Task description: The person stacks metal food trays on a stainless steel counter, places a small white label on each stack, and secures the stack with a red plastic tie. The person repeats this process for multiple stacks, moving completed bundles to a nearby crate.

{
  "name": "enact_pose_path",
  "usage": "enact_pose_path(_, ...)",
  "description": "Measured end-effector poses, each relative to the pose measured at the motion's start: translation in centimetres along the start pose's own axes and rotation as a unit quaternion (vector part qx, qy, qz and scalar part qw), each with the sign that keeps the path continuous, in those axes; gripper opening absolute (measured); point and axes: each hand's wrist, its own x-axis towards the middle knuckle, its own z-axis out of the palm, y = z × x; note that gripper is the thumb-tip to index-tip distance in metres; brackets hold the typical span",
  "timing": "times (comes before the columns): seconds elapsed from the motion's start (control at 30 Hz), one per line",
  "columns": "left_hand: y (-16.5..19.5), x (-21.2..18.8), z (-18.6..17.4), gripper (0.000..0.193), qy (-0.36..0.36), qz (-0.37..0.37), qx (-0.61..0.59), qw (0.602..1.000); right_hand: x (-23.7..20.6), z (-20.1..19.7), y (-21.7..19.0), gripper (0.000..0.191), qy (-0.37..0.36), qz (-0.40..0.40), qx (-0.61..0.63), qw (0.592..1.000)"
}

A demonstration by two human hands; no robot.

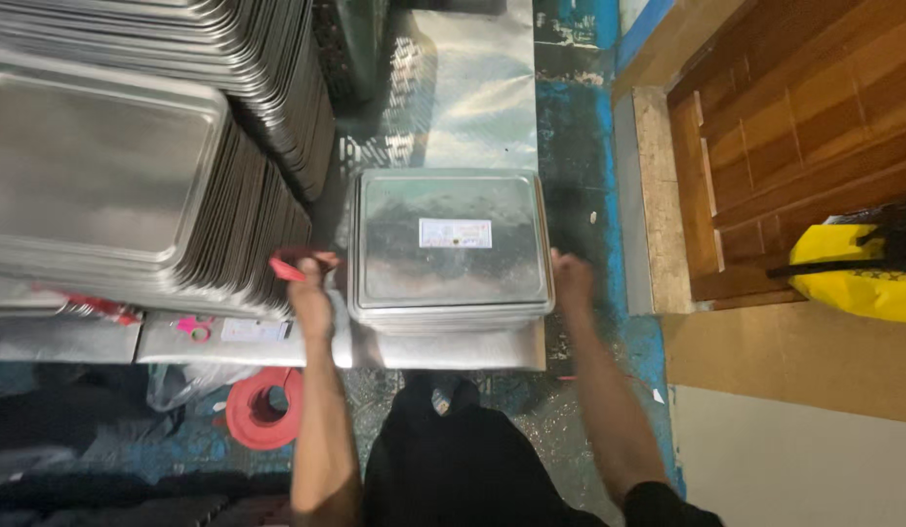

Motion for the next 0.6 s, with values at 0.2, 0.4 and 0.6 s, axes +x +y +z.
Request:
enact_pose_path(0.2,19.7,-3.1,8.8,0.041,-0.142,0.196,0.122,0.963,3.8,-23.0,-5.4,0.018,-0.167,0.007,0.320,0.932)
enact_pose_path(0.4,22.0,-2.0,28.2,0.046,-0.517,0.377,0.274,0.718,-4.7,-22.9,-24.1,0.021,-0.306,-0.166,0.398,0.848)
enact_pose_path(0.6,19.6,-0.6,33.5,0.067,-0.781,0.098,0.178,0.590,-8.6,-18.9,-31.7,0.024,-0.189,-0.118,0.441,0.869)
